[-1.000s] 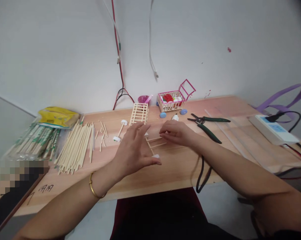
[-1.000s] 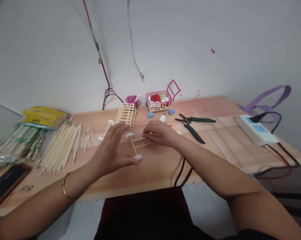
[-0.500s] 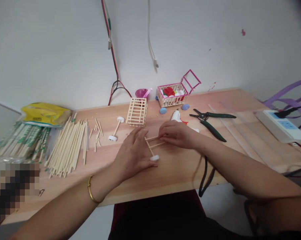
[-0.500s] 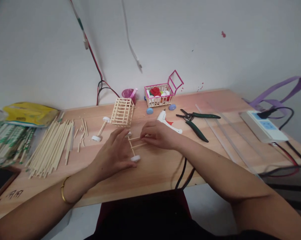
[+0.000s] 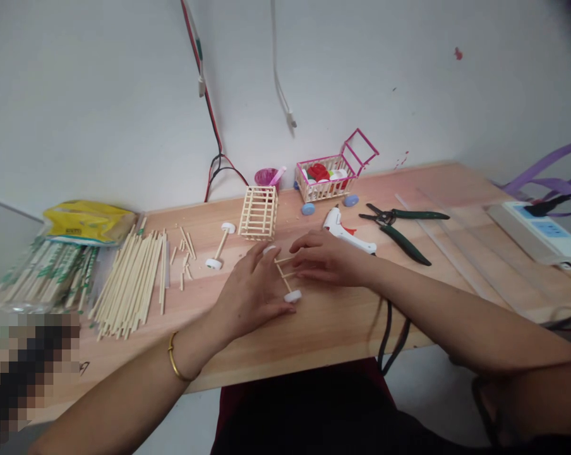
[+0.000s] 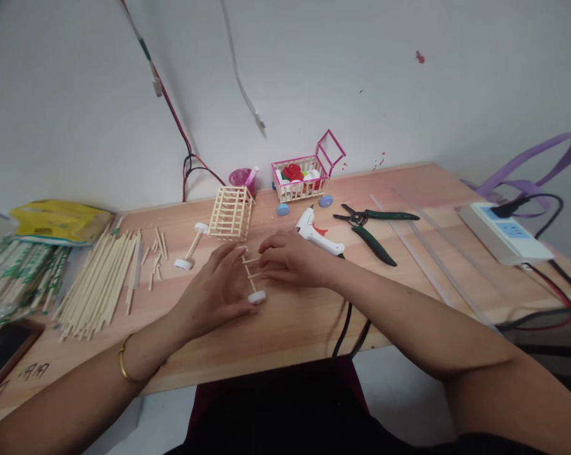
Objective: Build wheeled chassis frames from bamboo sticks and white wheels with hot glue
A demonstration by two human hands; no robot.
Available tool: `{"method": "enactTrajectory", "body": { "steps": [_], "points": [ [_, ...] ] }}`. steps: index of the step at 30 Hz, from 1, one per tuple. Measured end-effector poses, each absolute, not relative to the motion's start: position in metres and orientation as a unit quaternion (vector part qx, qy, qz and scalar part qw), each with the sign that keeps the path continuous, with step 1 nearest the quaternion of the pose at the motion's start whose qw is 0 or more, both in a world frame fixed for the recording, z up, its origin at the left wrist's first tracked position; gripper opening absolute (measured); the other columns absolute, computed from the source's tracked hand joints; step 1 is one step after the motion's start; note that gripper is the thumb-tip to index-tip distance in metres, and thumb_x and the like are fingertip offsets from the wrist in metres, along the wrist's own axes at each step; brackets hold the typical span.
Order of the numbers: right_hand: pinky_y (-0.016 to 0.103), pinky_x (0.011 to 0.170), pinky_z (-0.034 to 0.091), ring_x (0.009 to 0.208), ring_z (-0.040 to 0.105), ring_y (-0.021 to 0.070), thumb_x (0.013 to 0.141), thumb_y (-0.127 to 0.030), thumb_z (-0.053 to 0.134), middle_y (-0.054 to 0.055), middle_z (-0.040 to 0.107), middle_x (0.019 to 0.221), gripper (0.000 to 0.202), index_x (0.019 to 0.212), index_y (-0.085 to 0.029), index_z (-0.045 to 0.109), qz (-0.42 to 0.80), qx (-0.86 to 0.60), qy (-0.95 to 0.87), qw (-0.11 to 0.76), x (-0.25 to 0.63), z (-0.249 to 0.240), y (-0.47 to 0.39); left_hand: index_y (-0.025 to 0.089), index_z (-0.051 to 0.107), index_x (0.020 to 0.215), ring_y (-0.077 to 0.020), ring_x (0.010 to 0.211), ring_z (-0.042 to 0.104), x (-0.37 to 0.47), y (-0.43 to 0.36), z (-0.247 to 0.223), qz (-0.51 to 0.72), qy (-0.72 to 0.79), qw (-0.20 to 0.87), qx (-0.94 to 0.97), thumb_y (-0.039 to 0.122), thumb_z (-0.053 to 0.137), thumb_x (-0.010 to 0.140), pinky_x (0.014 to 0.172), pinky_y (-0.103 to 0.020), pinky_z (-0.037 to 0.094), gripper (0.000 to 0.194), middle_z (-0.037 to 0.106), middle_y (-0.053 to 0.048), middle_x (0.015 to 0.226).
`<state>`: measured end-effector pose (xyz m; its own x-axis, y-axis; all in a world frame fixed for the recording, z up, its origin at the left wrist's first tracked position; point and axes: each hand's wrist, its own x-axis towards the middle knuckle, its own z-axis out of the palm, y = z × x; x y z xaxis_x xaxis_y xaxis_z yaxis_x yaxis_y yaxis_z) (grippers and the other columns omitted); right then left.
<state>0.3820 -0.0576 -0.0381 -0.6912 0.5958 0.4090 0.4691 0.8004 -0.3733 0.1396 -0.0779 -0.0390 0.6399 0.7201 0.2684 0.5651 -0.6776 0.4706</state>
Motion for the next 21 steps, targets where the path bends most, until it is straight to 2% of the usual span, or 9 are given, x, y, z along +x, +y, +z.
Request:
{"method": "enactTrajectory", "body": {
  "steps": [9, 14, 18, 21],
  "points": [
    [0.039, 0.088, 0.038, 0.103, 0.059, 0.0225, 0.09, -0.037, 0.054, 0.011, 0.063, 0.116, 0.023, 0.099, -0.019, 0.066, 0.1, -0.325, -0.918, 0.203, 0.381, -0.042, -0.06, 0.025, 0.028, 0.14, -0.0325, 0.132, 0.036, 0.135, -0.07, -0.031, 0.208, 0.373, 0.156, 0.89, 0.048, 0.077, 0.065, 0.107, -0.052, 0.037, 0.092, 0.034, -0.015, 0.144],
    [0.04, 0.087, 0.038, 0.103, 0.059, 0.023, 0.089, -0.037, 0.055, 0.011, 0.062, 0.115, 0.021, 0.097, -0.02, 0.066, 0.082, -0.323, -0.914, 0.231, 0.384, -0.04, -0.058, 0.026, 0.03, 0.139, -0.0305, 0.129, 0.04, 0.132, -0.064, -0.031, 0.208, 0.367, 0.169, 0.891, 0.042, 0.079, 0.064, 0.105, -0.05, 0.038, 0.091, 0.04, -0.013, 0.14],
    [0.032, 0.077, 0.042, 0.082, 0.06, 0.0165, 0.09, -0.03, 0.053, 0.007, 0.066, 0.09, 0.017, 0.091, -0.019, 0.065, 0.111, -0.312, -0.895, 0.3, 0.389, -0.031, -0.061, 0.023, 0.04, 0.133, -0.0253, 0.125, 0.045, 0.129, -0.06, -0.03, 0.242, 0.362, 0.17, 0.884, 0.033, 0.075, 0.072, 0.105, -0.045, 0.04, 0.072, 0.048, -0.011, 0.134],
    [0.027, 0.067, 0.042, 0.071, 0.058, 0.0139, 0.091, -0.029, 0.052, 0.004, 0.065, 0.077, 0.017, 0.089, -0.018, 0.065, 0.155, -0.31, -0.897, 0.275, 0.39, -0.024, -0.071, 0.019, 0.051, 0.12, -0.0215, 0.112, 0.053, 0.128, -0.059, -0.028, 0.27, 0.367, 0.156, 0.876, 0.028, 0.066, 0.081, 0.097, -0.04, 0.045, 0.043, 0.057, -0.01, 0.12]
  ]
}}
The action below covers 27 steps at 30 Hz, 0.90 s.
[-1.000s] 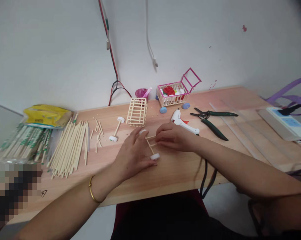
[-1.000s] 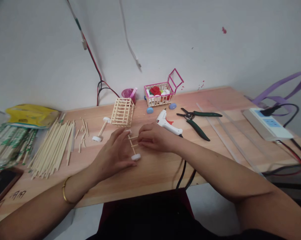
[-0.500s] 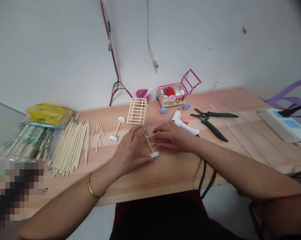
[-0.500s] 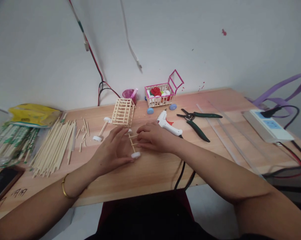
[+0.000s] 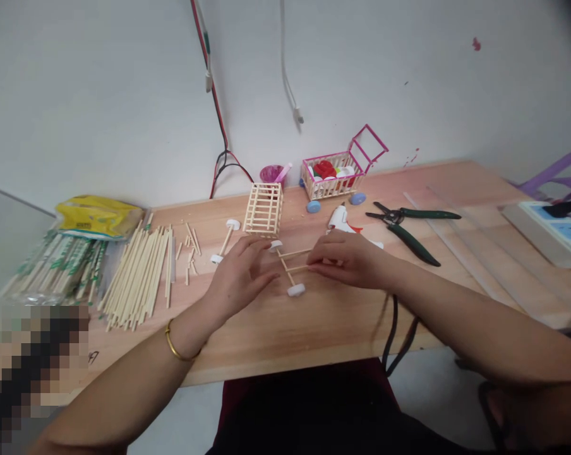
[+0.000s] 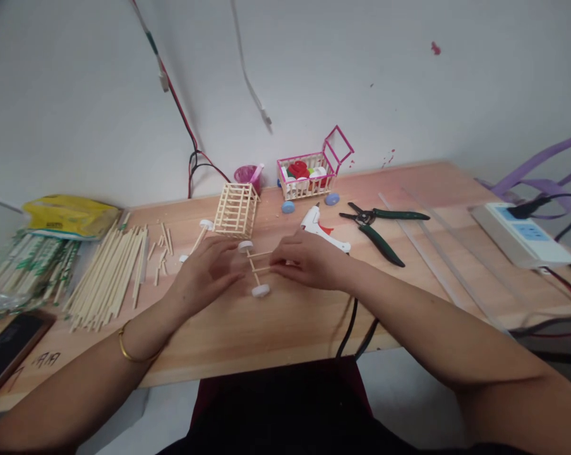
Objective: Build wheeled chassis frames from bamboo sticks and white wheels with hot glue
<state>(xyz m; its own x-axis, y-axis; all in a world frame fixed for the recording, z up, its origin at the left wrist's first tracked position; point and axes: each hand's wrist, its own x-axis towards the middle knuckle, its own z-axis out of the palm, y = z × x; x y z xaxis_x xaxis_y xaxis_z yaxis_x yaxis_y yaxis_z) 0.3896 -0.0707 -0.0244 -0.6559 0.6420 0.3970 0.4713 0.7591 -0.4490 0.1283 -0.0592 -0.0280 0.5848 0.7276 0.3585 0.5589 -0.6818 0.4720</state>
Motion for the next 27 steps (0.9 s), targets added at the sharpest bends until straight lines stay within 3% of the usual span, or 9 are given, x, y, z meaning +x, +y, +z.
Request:
{"method": "enactTrajectory", "body": {
  "steps": [3, 6, 9, 17, 23, 27],
  "points": [
    [0.027, 0.065, 0.038, 0.065, 0.057, 0.0137, 0.089, -0.037, 0.054, 0.002, 0.067, 0.073, 0.02, 0.089, -0.02, 0.066, 0.169, -0.339, -0.907, 0.186, 0.385, -0.022, -0.082, 0.017, 0.056, 0.107, -0.0174, 0.092, 0.059, 0.129, -0.062, -0.027, 0.265, 0.384, 0.155, 0.871, 0.031, 0.061, 0.085, 0.081, -0.033, 0.05, 0.027, 0.063, -0.007, 0.101],
    [0.028, 0.064, 0.036, 0.066, 0.058, 0.0155, 0.087, -0.044, 0.056, 0.001, 0.069, 0.074, 0.024, 0.085, -0.022, 0.067, 0.161, -0.377, -0.905, 0.113, 0.379, -0.022, -0.089, 0.016, 0.057, 0.1, -0.0167, 0.08, 0.059, 0.13, -0.067, -0.027, 0.231, 0.38, 0.157, 0.882, 0.044, 0.064, 0.081, 0.069, -0.03, 0.048, 0.034, 0.064, -0.005, 0.091],
    [0.029, 0.064, 0.035, 0.07, 0.06, 0.0173, 0.088, -0.038, 0.056, 0.002, 0.069, 0.077, 0.021, 0.085, -0.021, 0.068, 0.156, -0.388, -0.905, 0.082, 0.374, -0.024, -0.091, 0.016, 0.057, 0.096, -0.0171, 0.074, 0.059, 0.132, -0.07, -0.027, 0.194, 0.371, 0.152, 0.895, 0.054, 0.064, 0.077, 0.063, -0.029, 0.046, 0.043, 0.064, -0.005, 0.085],
    [0.029, 0.069, 0.038, 0.075, 0.059, 0.0163, 0.091, -0.029, 0.051, 0.004, 0.068, 0.082, 0.019, 0.09, -0.02, 0.068, 0.15, -0.338, -0.921, 0.121, 0.369, -0.032, -0.091, 0.016, 0.056, 0.091, -0.0157, 0.071, 0.057, 0.132, -0.071, -0.025, 0.204, 0.371, 0.141, 0.895, 0.054, 0.06, 0.081, 0.062, -0.027, 0.043, 0.039, 0.062, -0.003, 0.081],
    [0.027, 0.067, 0.039, 0.073, 0.058, 0.0155, 0.09, -0.027, 0.053, 0.005, 0.066, 0.08, 0.017, 0.085, -0.018, 0.066, 0.122, -0.41, -0.881, 0.204, 0.396, -0.019, -0.075, 0.018, 0.056, 0.095, -0.0161, 0.079, 0.057, 0.134, -0.073, -0.025, 0.208, 0.34, 0.176, 0.9, 0.048, 0.061, 0.082, 0.068, -0.028, 0.046, 0.033, 0.06, -0.004, 0.088],
    [0.03, 0.071, 0.039, 0.078, 0.059, 0.0172, 0.089, -0.025, 0.053, 0.006, 0.066, 0.084, 0.016, 0.086, -0.017, 0.067, 0.108, -0.426, -0.879, 0.186, 0.408, -0.017, -0.066, 0.017, 0.057, 0.099, -0.016, 0.081, 0.057, 0.136, -0.076, -0.026, 0.18, 0.29, 0.203, 0.918, 0.04, 0.056, 0.087, 0.07, -0.029, 0.048, 0.025, 0.058, -0.005, 0.09]
  ]
}}
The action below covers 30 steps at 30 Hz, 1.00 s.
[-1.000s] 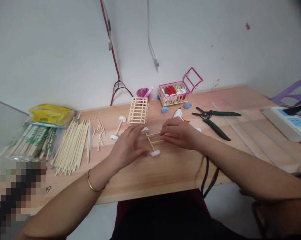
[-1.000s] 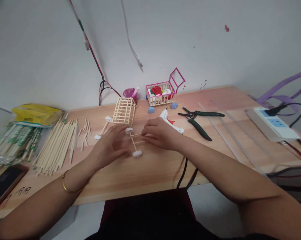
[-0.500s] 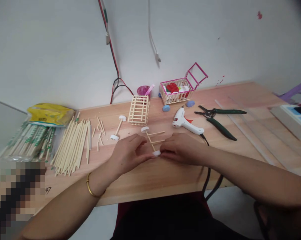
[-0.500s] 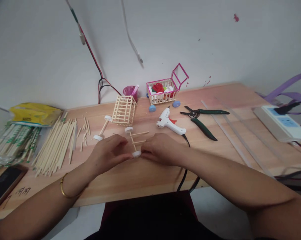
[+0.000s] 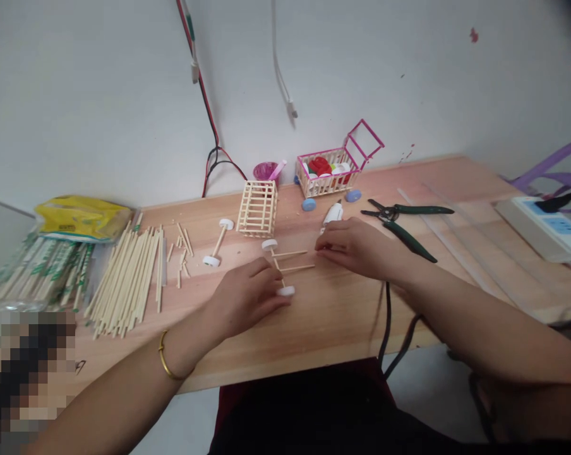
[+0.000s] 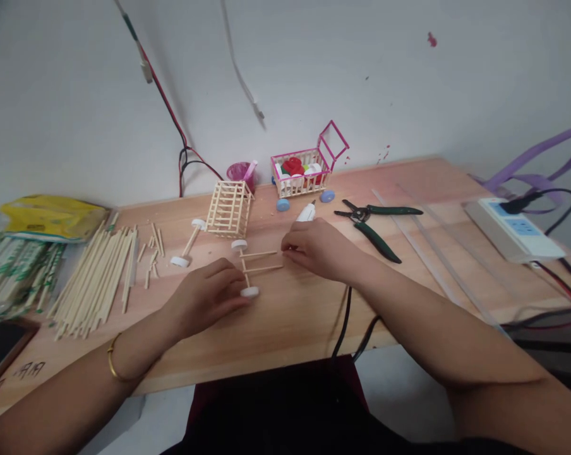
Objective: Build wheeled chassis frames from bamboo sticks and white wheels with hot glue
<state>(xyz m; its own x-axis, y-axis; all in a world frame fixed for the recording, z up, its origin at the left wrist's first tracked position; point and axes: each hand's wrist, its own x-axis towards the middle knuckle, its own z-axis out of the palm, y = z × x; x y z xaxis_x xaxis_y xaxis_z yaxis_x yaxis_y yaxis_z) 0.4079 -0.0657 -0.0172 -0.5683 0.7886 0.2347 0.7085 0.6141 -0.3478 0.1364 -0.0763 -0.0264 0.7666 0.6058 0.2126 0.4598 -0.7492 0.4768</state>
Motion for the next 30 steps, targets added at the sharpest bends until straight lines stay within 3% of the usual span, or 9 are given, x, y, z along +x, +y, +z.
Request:
{"method": "enactTrajectory", "body": {
  "steps": [8, 17, 24, 30],
  "points": [
    [0.038, 0.083, 0.035, 0.098, 0.059, 0.024, 0.086, -0.035, 0.059, 0.011, 0.066, 0.103, 0.027, 0.105, -0.016, 0.063, 0.121, -0.42, -0.887, 0.147, 0.399, -0.027, -0.068, 0.017, 0.059, 0.096, -0.0153, 0.074, 0.056, 0.137, -0.076, -0.027, 0.147, 0.28, 0.192, 0.929, 0.04, 0.054, 0.089, 0.064, -0.028, 0.047, 0.025, 0.058, -0.005, 0.085],
    [0.038, 0.08, 0.031, 0.096, 0.059, 0.025, 0.088, -0.036, 0.058, 0.011, 0.066, 0.103, 0.027, 0.106, -0.017, 0.063, 0.081, -0.424, -0.892, 0.131, 0.397, -0.037, -0.066, 0.016, 0.059, 0.092, -0.0154, 0.072, 0.056, 0.137, -0.075, -0.027, 0.122, 0.276, 0.178, 0.936, 0.04, 0.054, 0.088, 0.062, -0.027, 0.045, 0.024, 0.06, -0.005, 0.084],
    [0.037, 0.081, 0.032, 0.098, 0.06, 0.0247, 0.088, -0.038, 0.057, 0.012, 0.066, 0.104, 0.03, 0.108, -0.017, 0.062, 0.089, -0.416, -0.893, 0.149, 0.396, -0.036, -0.065, 0.016, 0.059, 0.086, -0.0146, 0.071, 0.054, 0.139, -0.078, -0.027, 0.128, 0.266, 0.162, 0.942, 0.033, 0.051, 0.09, 0.062, -0.027, 0.042, 0.019, 0.061, -0.005, 0.082],
    [0.036, 0.082, 0.036, 0.091, 0.061, 0.0206, 0.09, -0.032, 0.054, 0.009, 0.067, 0.099, 0.021, 0.102, -0.018, 0.064, 0.12, -0.388, -0.894, 0.186, 0.395, -0.033, -0.067, 0.016, 0.057, 0.076, -0.0145, 0.069, 0.052, 0.138, -0.076, -0.021, 0.11, 0.267, 0.172, 0.942, 0.033, 0.049, 0.09, 0.06, -0.027, 0.039, 0.024, 0.06, -0.004, 0.077]
  ]
}}
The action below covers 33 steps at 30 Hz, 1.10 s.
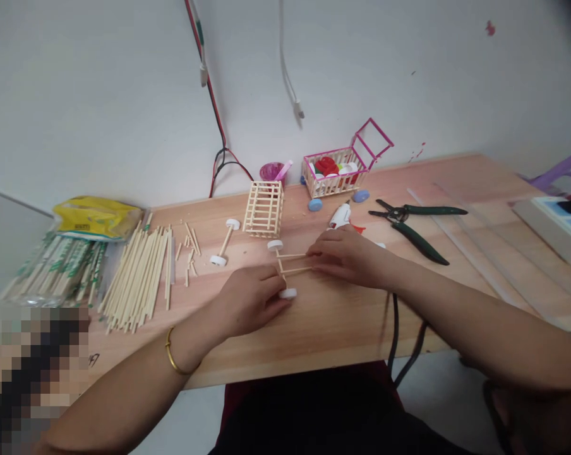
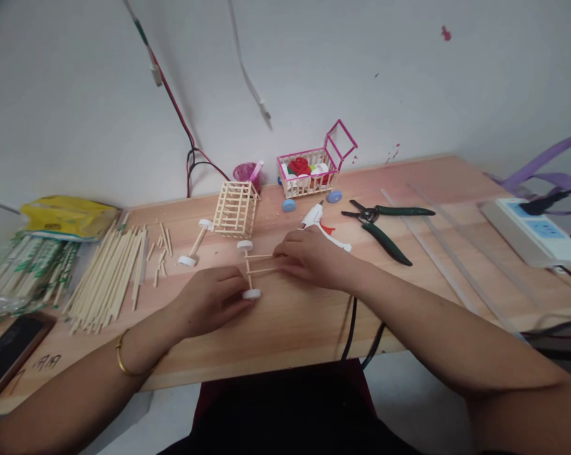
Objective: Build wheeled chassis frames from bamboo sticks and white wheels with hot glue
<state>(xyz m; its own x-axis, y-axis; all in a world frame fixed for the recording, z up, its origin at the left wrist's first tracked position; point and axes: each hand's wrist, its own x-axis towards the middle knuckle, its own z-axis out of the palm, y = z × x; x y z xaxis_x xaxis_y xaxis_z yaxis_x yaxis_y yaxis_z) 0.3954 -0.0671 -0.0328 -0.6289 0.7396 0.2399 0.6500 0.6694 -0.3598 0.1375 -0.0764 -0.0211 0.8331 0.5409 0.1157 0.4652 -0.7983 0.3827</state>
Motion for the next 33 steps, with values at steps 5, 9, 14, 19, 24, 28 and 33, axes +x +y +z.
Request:
{"method": "enactTrajectory", "body": {
  "steps": [5, 9, 14, 19, 24, 28, 33],
  "points": [
    [0.035, 0.082, 0.038, 0.09, 0.061, 0.0198, 0.09, -0.034, 0.054, 0.008, 0.067, 0.098, 0.021, 0.1, -0.019, 0.064, 0.131, -0.375, -0.894, 0.207, 0.396, -0.034, -0.066, 0.016, 0.059, 0.071, -0.0118, 0.062, 0.05, 0.128, -0.064, -0.013, 0.086, 0.31, 0.291, 0.901, 0.053, 0.065, 0.076, 0.057, -0.024, 0.037, 0.038, 0.058, 0.0, 0.068],
    [0.035, 0.078, 0.04, 0.088, 0.061, 0.0206, 0.091, -0.034, 0.052, 0.01, 0.067, 0.097, 0.023, 0.101, -0.017, 0.064, 0.127, -0.374, -0.895, 0.205, 0.397, -0.034, -0.066, 0.015, 0.059, 0.065, -0.0086, 0.052, 0.042, 0.124, -0.056, -0.013, 0.128, 0.447, 0.372, 0.804, 0.049, 0.053, 0.085, 0.048, -0.021, 0.03, 0.04, 0.051, 0.001, 0.057],
    [0.035, 0.079, 0.04, 0.088, 0.061, 0.0202, 0.091, -0.034, 0.052, 0.009, 0.067, 0.097, 0.022, 0.101, -0.018, 0.064, 0.12, -0.374, -0.896, 0.206, 0.396, -0.034, -0.065, 0.014, 0.062, 0.071, -0.0058, 0.043, 0.036, 0.128, -0.057, -0.021, 0.131, 0.511, 0.512, 0.678, 0.05, 0.054, 0.084, 0.041, -0.02, 0.026, 0.039, 0.053, 0.001, 0.056],
    [0.036, 0.08, 0.039, 0.09, 0.061, 0.0206, 0.09, -0.033, 0.053, 0.009, 0.067, 0.098, 0.021, 0.1, -0.018, 0.064, 0.119, -0.376, -0.896, 0.206, 0.396, -0.036, -0.065, 0.015, 0.054, 0.055, -0.0055, 0.039, 0.036, 0.135, -0.06, -0.022, 0.11, 0.541, 0.513, 0.657, 0.051, 0.056, 0.081, 0.039, -0.019, 0.024, 0.045, 0.05, 0.001, 0.047],
    [0.036, 0.081, 0.038, 0.09, 0.061, 0.0211, 0.09, -0.033, 0.053, 0.009, 0.067, 0.098, 0.021, 0.1, -0.018, 0.064, 0.118, -0.378, -0.895, 0.205, 0.396, -0.036, -0.064, 0.015, 0.053, 0.052, -0.0055, 0.039, 0.036, 0.14, -0.06, -0.023, 0.114, 0.533, 0.496, 0.676, 0.048, 0.056, 0.081, 0.039, -0.02, 0.025, 0.044, 0.049, 0.002, 0.045],
    [0.036, 0.081, 0.037, 0.091, 0.061, 0.0213, 0.091, -0.034, 0.052, 0.009, 0.068, 0.098, 0.022, 0.099, -0.018, 0.065, 0.111, -0.38, -0.896, 0.202, 0.395, -0.035, -0.065, 0.015, 0.053, 0.051, -0.0065, 0.041, 0.038, 0.145, -0.061, -0.022, 0.103, 0.529, 0.464, 0.703, 0.046, 0.055, 0.081, 0.041, -0.021, 0.025, 0.043, 0.05, 0.001, 0.046],
    [0.036, 0.08, 0.036, 0.09, 0.061, 0.0211, 0.091, -0.034, 0.052, 0.009, 0.067, 0.097, 0.022, 0.099, -0.018, 0.065, 0.103, -0.38, -0.895, 0.209, 0.395, -0.034, -0.066, 0.016, 0.053, 0.051, -0.0069, 0.041, 0.037, 0.148, -0.061, -0.02, 0.093, 0.533, 0.444, 0.714, 0.043, 0.053, 0.081, 0.042, -0.022, 0.025, 0.041, 0.047, 0.002, 0.044]
  ]
}}
